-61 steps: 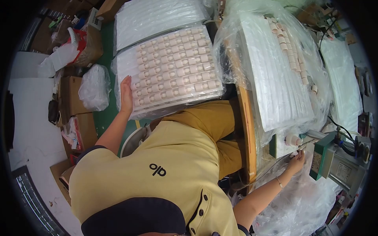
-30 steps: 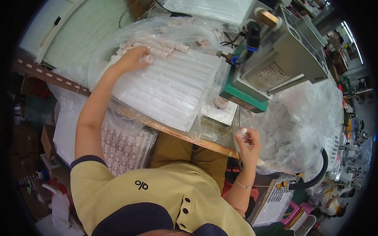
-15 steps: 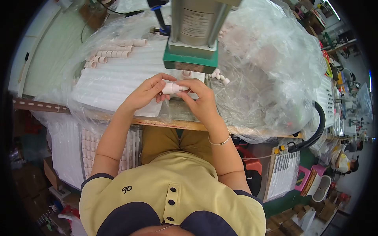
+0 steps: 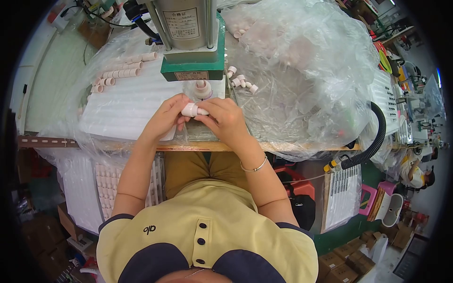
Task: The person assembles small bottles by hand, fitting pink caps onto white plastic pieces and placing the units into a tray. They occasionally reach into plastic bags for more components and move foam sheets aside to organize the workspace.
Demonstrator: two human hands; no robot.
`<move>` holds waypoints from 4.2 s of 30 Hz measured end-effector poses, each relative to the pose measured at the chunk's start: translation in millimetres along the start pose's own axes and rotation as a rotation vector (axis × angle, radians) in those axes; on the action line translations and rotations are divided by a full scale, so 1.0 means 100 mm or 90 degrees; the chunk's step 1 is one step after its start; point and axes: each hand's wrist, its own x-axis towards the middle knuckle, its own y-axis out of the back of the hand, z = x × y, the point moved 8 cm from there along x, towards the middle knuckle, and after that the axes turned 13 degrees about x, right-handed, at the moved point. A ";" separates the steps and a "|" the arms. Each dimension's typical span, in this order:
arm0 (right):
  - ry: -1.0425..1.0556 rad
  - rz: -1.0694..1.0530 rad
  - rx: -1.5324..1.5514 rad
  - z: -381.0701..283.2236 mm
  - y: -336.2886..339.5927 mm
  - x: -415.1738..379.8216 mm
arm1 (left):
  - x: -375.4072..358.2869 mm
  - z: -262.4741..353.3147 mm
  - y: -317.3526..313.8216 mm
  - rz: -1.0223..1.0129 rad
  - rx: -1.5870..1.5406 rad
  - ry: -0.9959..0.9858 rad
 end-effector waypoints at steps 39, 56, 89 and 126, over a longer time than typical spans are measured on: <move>-0.180 -0.027 -0.195 0.71 -0.24 0.43 | 0.32 0.03 0.39 0.475 -0.093 -0.192; -0.386 -0.064 -0.461 1.60 0.71 0.01 | 0.00 0.19 2.35 0.390 1.041 -0.072; 0.016 0.007 0.091 0.10 0.18 0.05 | 0.08 0.15 -0.06 -0.017 -0.009 -0.032; -0.138 0.073 0.144 0.33 0.20 -0.04 | 0.04 0.48 0.08 0.351 0.464 -0.125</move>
